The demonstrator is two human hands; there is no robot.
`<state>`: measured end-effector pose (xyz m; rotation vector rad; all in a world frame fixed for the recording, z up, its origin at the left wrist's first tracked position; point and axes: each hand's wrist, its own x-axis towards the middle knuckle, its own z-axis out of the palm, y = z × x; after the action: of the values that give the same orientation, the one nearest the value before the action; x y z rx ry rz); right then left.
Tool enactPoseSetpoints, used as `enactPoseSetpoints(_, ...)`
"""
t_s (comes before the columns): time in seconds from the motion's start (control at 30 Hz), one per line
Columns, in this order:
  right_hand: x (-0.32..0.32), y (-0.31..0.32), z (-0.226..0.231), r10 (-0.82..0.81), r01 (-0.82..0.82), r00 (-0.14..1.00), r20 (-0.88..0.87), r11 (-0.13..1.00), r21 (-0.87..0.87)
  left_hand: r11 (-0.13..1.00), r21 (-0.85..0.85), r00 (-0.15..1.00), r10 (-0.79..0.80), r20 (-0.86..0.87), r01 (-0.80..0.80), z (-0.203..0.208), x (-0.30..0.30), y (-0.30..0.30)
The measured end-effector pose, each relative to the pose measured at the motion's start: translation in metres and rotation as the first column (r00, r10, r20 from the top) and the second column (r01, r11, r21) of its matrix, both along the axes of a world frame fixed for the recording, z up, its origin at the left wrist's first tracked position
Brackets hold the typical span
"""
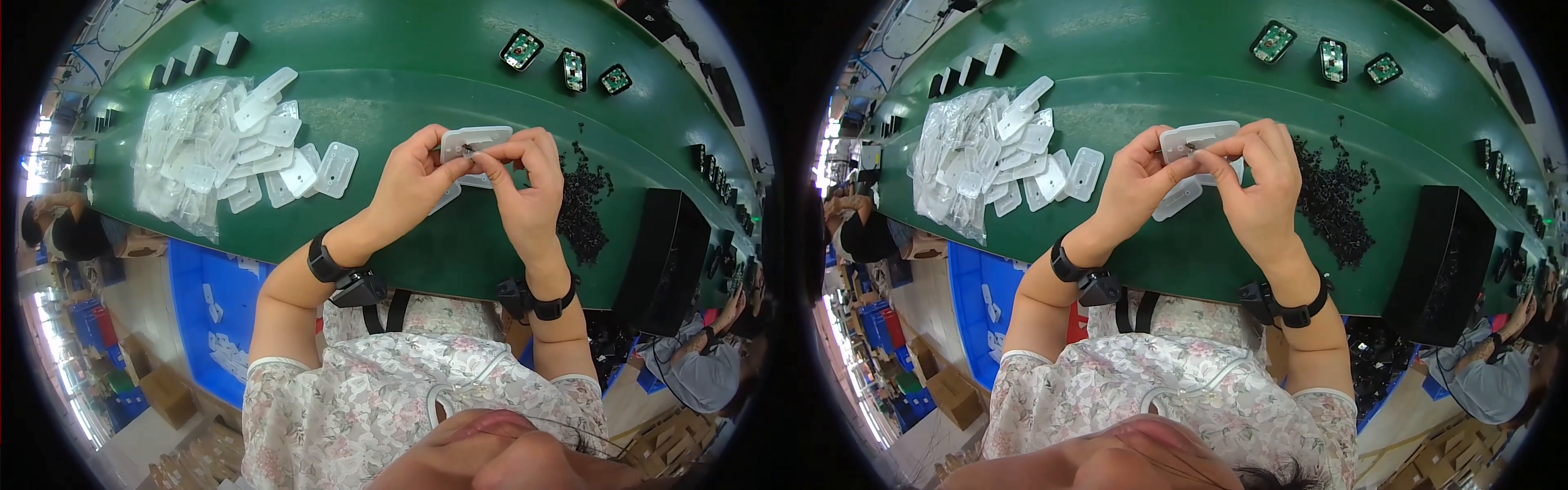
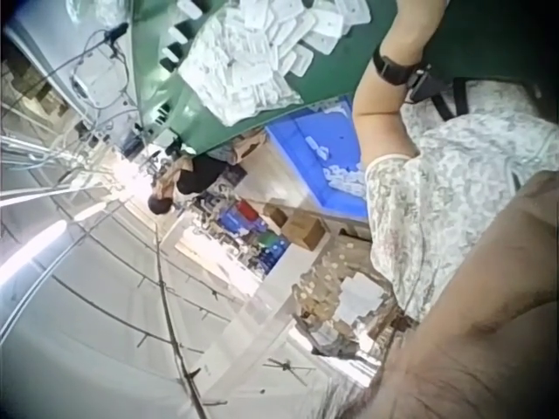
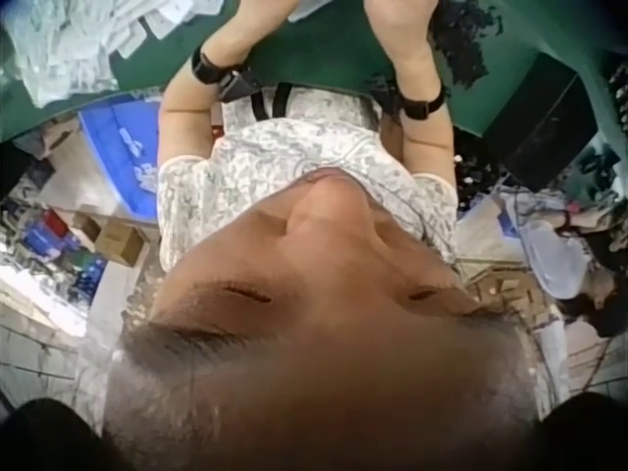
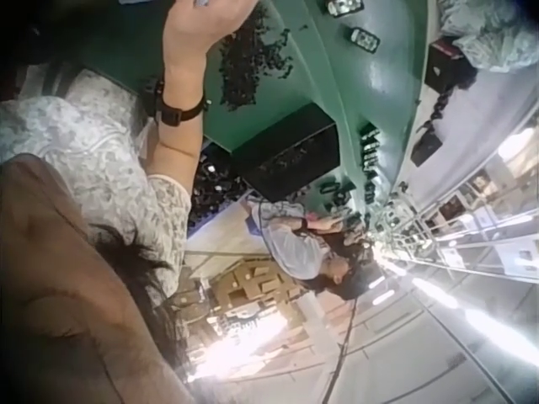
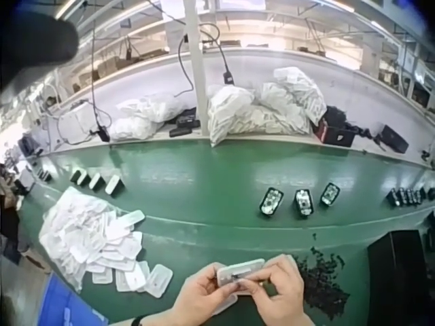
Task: Assembling small electronic components into plastic housings on a production line.
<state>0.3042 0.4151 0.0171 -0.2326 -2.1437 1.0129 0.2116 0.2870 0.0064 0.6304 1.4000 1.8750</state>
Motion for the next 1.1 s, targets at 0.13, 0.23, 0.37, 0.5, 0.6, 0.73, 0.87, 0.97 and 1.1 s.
enactPoseSetpoints(0.13,0.0,0.0,0.001,0.029,-0.028,0.999,0.018,0.999,-0.047,1.0,-0.016,0.997,0.006,-0.074,-0.007,0.003,0.002,0.0)
enactPoseSetpoints(0.23,0.002,-0.002,0.006,0.038,-0.032,0.998,0.048,0.99,-0.137,0.998,0.034,0.976,0.064,-0.208,-0.058,0.0,0.008,0.002)
enactPoseSetpoints(0.37,0.002,-0.003,0.005,0.122,-0.088,0.99,0.068,0.922,-0.376,0.994,0.006,0.884,0.1,-0.456,-0.11,0.002,0.004,-0.001)
enactPoseSetpoints(0.5,0.001,-0.004,0.0,0.126,-0.091,0.99,0.057,0.905,-0.415,0.992,0.007,0.824,0.109,-0.556,-0.127,0.005,0.002,-0.002)
enactPoseSetpoints(0.6,0.003,-0.002,-0.001,0.104,-0.09,0.993,0.051,0.969,-0.23,0.995,0.044,0.909,0.105,-0.403,-0.095,0.007,0.005,0.0)
enactPoseSetpoints(0.73,0.004,0.001,0.011,-0.015,0.002,0.999,-0.053,0.973,-0.232,0.989,0.15,0.994,0.031,-0.107,-0.014,0.007,0.002,0.001)
enactPoseSetpoints(0.87,0.006,0.005,0.01,0.101,-0.072,0.991,0.09,0.956,-0.283,0.995,0.099,0.984,-0.013,-0.178,0.031,0.009,0.001,-0.003)
enactPoseSetpoints(0.97,0.007,0.007,0.011,0.161,-0.094,0.974,0.161,0.928,-0.36,0.996,0.056,0.972,-0.051,-0.229,0.065,0.006,-0.001,-0.003)
enactPoseSetpoints(1.1,0.009,0.009,0.016,0.212,-0.073,0.933,0.29,0.903,-0.424,0.99,-0.06,0.96,-0.142,-0.241,0.131,0.002,-0.003,-0.007)
